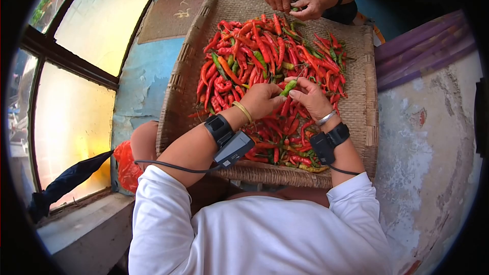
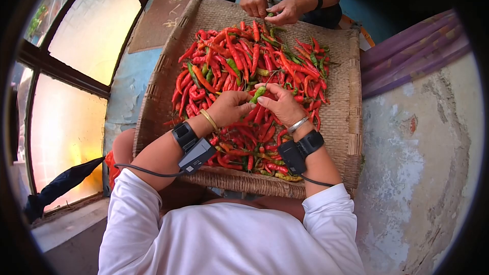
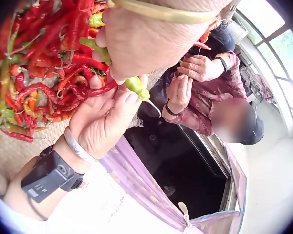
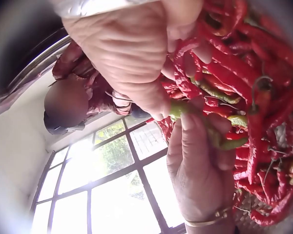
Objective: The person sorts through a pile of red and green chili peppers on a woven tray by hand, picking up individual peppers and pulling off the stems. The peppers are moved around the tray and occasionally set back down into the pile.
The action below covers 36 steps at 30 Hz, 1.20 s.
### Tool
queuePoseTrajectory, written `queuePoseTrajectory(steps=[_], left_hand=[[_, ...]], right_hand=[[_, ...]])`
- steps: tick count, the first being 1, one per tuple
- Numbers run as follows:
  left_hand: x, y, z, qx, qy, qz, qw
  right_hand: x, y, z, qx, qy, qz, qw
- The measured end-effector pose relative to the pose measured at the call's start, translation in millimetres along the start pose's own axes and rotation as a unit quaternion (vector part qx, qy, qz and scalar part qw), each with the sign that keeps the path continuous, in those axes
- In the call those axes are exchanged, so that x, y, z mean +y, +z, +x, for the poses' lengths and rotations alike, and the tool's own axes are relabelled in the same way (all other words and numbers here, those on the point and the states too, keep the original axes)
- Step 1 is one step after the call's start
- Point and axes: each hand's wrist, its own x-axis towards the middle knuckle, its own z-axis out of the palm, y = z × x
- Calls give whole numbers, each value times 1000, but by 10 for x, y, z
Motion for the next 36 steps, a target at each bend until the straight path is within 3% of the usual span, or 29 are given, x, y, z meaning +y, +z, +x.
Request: queuePoseTrajectory(steps=[2, 6, 8, 12, 16, 17, 18, 20, 22, 24, 26, 28, 30, 32, 36], left_hand=[[42, -4, -17, 4, 22, 29, 999], [63, -37, -16, -22, 33, 88, 995], [59, -77, -2, -33, 29, 96, 994], [29, -240, 42, -9, 33, 224, 974], [24, -341, 57, -7, 6, 309, 951], [-29, -342, 59, -6, 6, 309, 951], [-74, -337, 57, -36, 54, 333, 941], [-153, -308, 53, -67, 102, 356, 926], [-77, -260, -17, -74, 101, 449, 885], [23, -257, -32, -92, 88, 471, 873], [39, -252, -28, -107, 72, 493, 860], [0, -252, -12, -110, 93, 500, 854], [-15, -243, -21, -101, 99, 474, 869], [-56, -205, -3, -94, 106, 446, 884], [-29, -102, -7, -62, 71, 363, 927]], right_hand=[[91, -41, 42, -20, -93, -103, 990], [102, -122, 65, 29, -133, -159, 978], [17, -200, 44, 82, -21, -70, 994], [-131, -481, -2, 136, 35, -16, 990], [-138, -738, -4, 139, 0, 47, 989], [-151, -752, 2, 197, -46, 170, 965], [-164, -762, 2, 251, -91, 289, 919], [-73, -818, 15, 265, -83, 300, 913], [-24, -760, -3, 228, -16, 226, 947], [33, -589, 16, 154, 26, 170, 973], [45, -406, 30, 82, 72, 53, 993], [53, -186, 20, 70, 76, -121, 987], [153, -88, 49, 67, 26, -257, 964], [228, -81, 89, 55, -76, -423, 901], [273, -58, 86, 55, -106, -425, 897]])
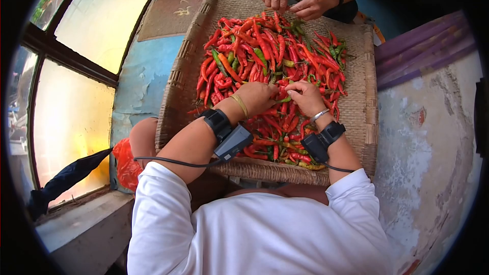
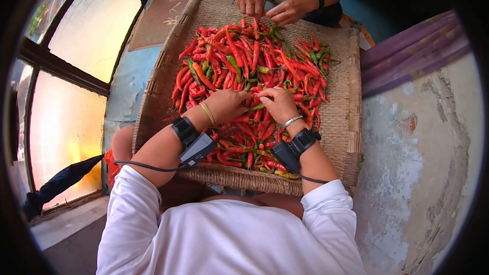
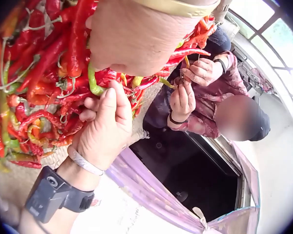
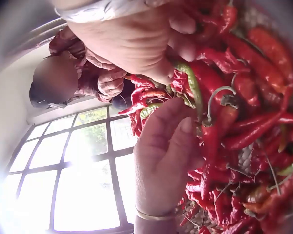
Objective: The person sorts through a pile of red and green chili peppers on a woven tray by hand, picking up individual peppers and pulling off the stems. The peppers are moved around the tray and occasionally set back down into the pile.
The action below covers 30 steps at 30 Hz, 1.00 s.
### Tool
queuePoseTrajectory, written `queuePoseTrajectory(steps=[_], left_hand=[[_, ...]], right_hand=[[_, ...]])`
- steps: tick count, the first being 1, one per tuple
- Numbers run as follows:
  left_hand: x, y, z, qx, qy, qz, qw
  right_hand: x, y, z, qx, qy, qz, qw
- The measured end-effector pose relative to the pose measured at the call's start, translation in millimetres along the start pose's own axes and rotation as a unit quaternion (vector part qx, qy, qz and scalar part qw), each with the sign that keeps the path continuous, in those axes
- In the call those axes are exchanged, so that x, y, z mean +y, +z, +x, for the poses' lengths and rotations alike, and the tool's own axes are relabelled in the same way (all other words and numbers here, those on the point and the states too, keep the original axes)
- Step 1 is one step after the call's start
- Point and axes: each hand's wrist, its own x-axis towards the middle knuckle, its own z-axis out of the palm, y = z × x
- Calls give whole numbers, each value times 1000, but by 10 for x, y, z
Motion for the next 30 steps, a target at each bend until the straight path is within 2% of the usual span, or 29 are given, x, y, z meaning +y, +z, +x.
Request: queuePoseTrajectory(steps=[2, 3, 5, 9, 11, 14, 16, 20, 22, 24, 26, 27, 28, 30], left_hand=[[16, -6, -10, 32, -8, -36, 999], [-5, 10, 5, 22, 4, -37, 999], [-23, 32, 19, 11, 17, -37, 999], [-36, 18, 14, 12, 23, -70, 997], [-46, 18, 8, 25, 23, -77, 996], [-99, 47, 16, 22, 40, -73, 996], [-104, 59, 26, 0, 44, -54, 998], [-67, 16, 8, 37, 22, -33, 999], [-90, -20, 17, 52, -36, -3, 998], [-141, -35, 18, 38, -35, 11, 999], [-164, -26, 9, 24, -37, 25, 999], [-166, -20, 3, 17, -21, 43, 999], [-165, -18, 0, 11, -5, 61, 998], [-132, -33, -1, -19, -4, 72, 997]], right_hand=[[-25, -5, -5, 37, 31, 120, 992], [-119, -33, -17, 36, 31, 120, 992], [-359, -103, -40, 10, 121, 309, 943], [-316, -115, -27, 30, 98, 347, 932], [-178, -256, 0, 57, 140, 386, 910], [73, -513, 40, 142, 126, 428, 883], [152, -630, 87, 260, 94, 548, 790], [82, -637, 60, 333, 119, 547, 759], [121, -529, 45, 148, 189, 467, 851], [12, -352, 38, 6, 182, 316, 931], [-81, -152, 2, -20, 106, 144, 984], [-50, -52, 20, 2, 40, 70, 997], [-19, -10, 18, 2, 40, 70, 997], [-20, 57, 3, 42, -21, -63, 997]])
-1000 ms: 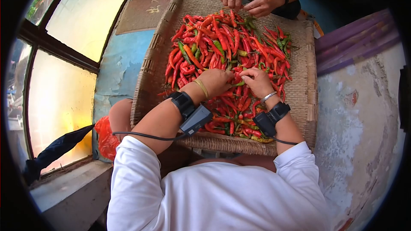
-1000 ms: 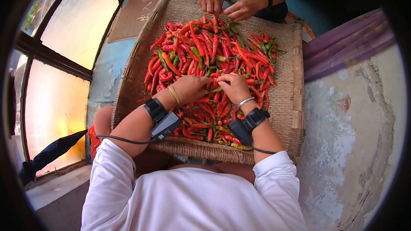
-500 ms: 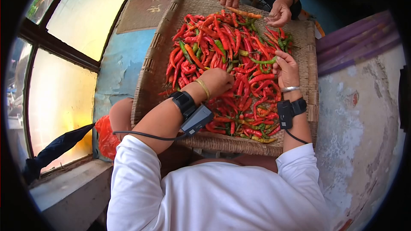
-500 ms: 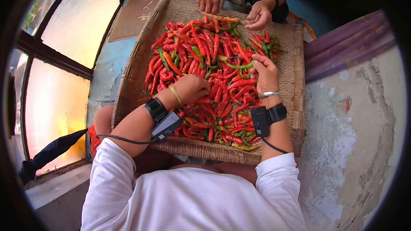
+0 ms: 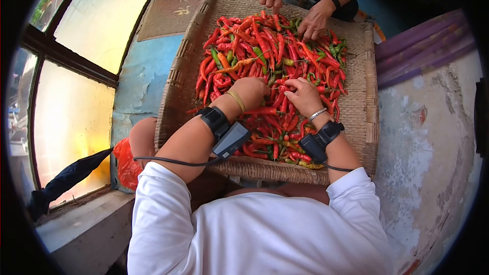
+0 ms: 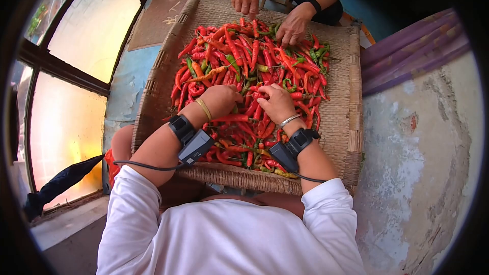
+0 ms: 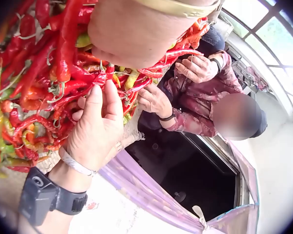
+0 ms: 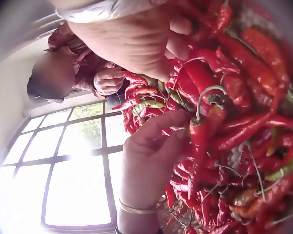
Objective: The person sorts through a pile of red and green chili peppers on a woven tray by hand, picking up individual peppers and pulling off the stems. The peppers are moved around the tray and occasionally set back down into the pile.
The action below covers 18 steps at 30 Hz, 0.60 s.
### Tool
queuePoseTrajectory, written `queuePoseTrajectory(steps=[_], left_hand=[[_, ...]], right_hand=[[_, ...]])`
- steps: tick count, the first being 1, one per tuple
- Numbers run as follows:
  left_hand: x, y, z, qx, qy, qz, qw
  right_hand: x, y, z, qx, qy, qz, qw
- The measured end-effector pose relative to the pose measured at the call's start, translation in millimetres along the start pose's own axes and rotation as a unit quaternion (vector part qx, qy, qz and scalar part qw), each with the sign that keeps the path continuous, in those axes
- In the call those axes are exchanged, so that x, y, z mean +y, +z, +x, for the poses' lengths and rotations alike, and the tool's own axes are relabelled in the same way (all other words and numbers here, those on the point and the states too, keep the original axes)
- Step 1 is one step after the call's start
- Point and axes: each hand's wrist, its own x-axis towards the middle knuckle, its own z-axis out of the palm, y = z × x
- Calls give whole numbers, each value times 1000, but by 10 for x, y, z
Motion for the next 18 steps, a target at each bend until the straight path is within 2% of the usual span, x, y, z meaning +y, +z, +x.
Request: queuePoseTrajectory(steps=[2, 5, 8, 10, 12, 14, 16, 18], left_hand=[[51, -51, -14, -29, 2, 11, 1000], [86, -64, -13, -35, 4, -9, 999], [75, 28, 18, 7, -23, -59, 998], [103, 0, 15, 54, -27, -110, 992], [102, -21, 24, 41, -11, -140, 989], [102, -11, 28, 28, 5, -170, 985], [105, 12, 18, 37, 32, -187, 981], [81, -29, 20, 54, 23, -211, 976]], right_hand=[[-71, 0, -22, 12, -11, -17, 1000], [-144, -3, -31, -36, 12, -54, 998], [-193, -24, -13, -31, 26, 18, 999], [-235, -47, -1, 23, 85, 193, 977], [-255, -49, 0, 39, 77, 230, 969], [-382, -137, -11, 20, 102, 329, 939], [-385, -251, 6, 18, 102, 325, 940], [-299, -378, 31, 13, 121, 347, 930]])
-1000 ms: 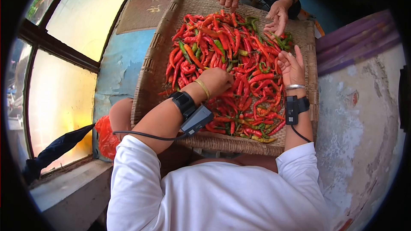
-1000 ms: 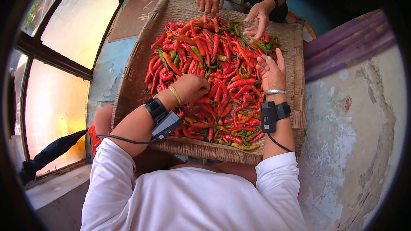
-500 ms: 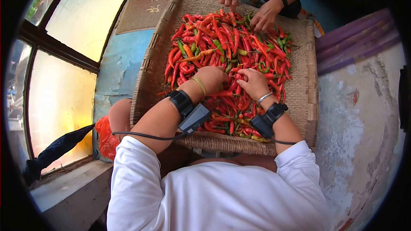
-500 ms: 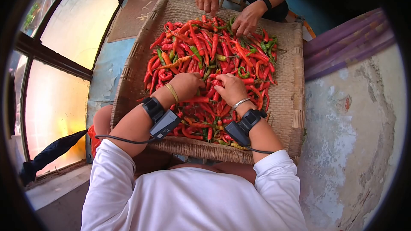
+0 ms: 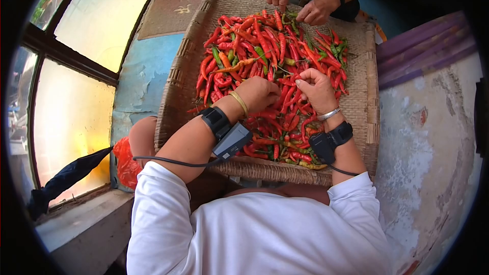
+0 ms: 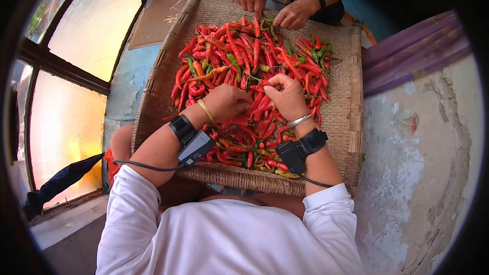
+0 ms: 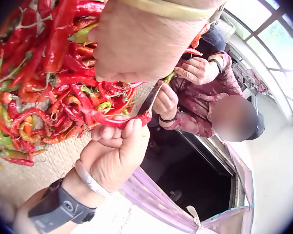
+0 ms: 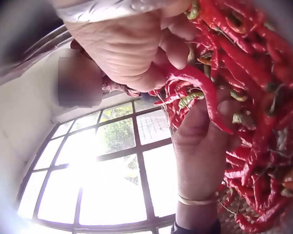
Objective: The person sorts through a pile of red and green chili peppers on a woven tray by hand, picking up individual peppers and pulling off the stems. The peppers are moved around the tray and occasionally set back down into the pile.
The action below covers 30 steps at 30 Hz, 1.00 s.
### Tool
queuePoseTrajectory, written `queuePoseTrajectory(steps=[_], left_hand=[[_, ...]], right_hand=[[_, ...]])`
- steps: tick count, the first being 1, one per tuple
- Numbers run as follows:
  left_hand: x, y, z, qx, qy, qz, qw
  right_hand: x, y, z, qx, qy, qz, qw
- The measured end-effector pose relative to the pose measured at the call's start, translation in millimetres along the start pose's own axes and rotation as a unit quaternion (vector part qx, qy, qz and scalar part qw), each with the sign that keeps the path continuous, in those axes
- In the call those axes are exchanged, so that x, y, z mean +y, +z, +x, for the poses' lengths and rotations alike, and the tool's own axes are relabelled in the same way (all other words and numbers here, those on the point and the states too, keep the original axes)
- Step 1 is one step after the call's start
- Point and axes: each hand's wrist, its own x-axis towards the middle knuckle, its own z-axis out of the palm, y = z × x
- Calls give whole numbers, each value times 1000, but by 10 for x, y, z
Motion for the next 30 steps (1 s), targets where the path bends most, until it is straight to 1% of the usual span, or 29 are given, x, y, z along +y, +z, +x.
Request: queuePoseTrajectory(steps=[1, 2, 4, 5, 6, 8, 9, 11, 12, 14, 15, 17, 18, 20, 21, 22, 24, 26, 28, 30], left_hand=[[-7, -39, 10, 18, -6, -24, 1000], [-30, -80, 25, 18, -5, -23, 1000], [-81, -183, 48, 179, -45, 20, 983], [-90, -240, 35, 235, -46, 38, 970], [-118, -295, 28, 248, -90, 66, 962], [-202, -346, -7, 283, -121, 163, 937], [-238, -361, -19, 283, -120, 164, 937], [-303, -367, -28, 246, -162, 209, 933], [-321, -367, -25, 245, -161, 209, 933], [-347, -367, -9, 140, -187, 250, 940], [-352, -353, -6, 140, -186, 251, 940], [-347, -335, -11, 100, -171, 285, 938], [-314, -339, -11, 101, -172, 287, 937], [-218, -306, 6, 132, -129, 222, 958], [-139, -291, 13, 132, -106, 201, 965], [-62, -272, 15, 132, -107, 200, 965], [77, -217, 5, 106, -58, 131, 984], [180, -143, -21, 111, -46, 105, 987], [243, -91, -36, 85, -25, 99, 991], [257, -72, -35, 89, -27, 86, 992]], right_hand=[[-34, -90, 6, 1, 34, 26, 999], [-58, -187, 13, 2, 68, 52, 996], [73, -402, 102, 63, 52, 122, 989], [123, -503, 124, 96, 22, 220, 971], [171, -550, 171, 155, -14, 334, 930], [240, -657, 215, 254, 14, 373, 892], [301, -667, 211, 255, 13, 374, 892], [427, -671, 171, 214, 91, 333, 914], [404, -574, 143, 174, 113, 321, 924], [437, -417, 133, 90, 116, 308, 940], [395, -332, 113, 57, 111, 285, 950], [308, -192, 70, -3, 109, 228, 968], [285, -134, 52, -4, 107, 230, 967], [247, -28, 8, -63, 119, 125, 983], [217, 33, -17, -74, 123, 109, 984], [189, 85, -38, -74, 123, 109, 984], [156, 177, -79, -87, 79, 97, 988], [177, 235, -99, -94, 68, 121, 986], [204, 261, -91, -54, 81, 80, 992], [202, 170, -51, -45, 82, 92, 991]])
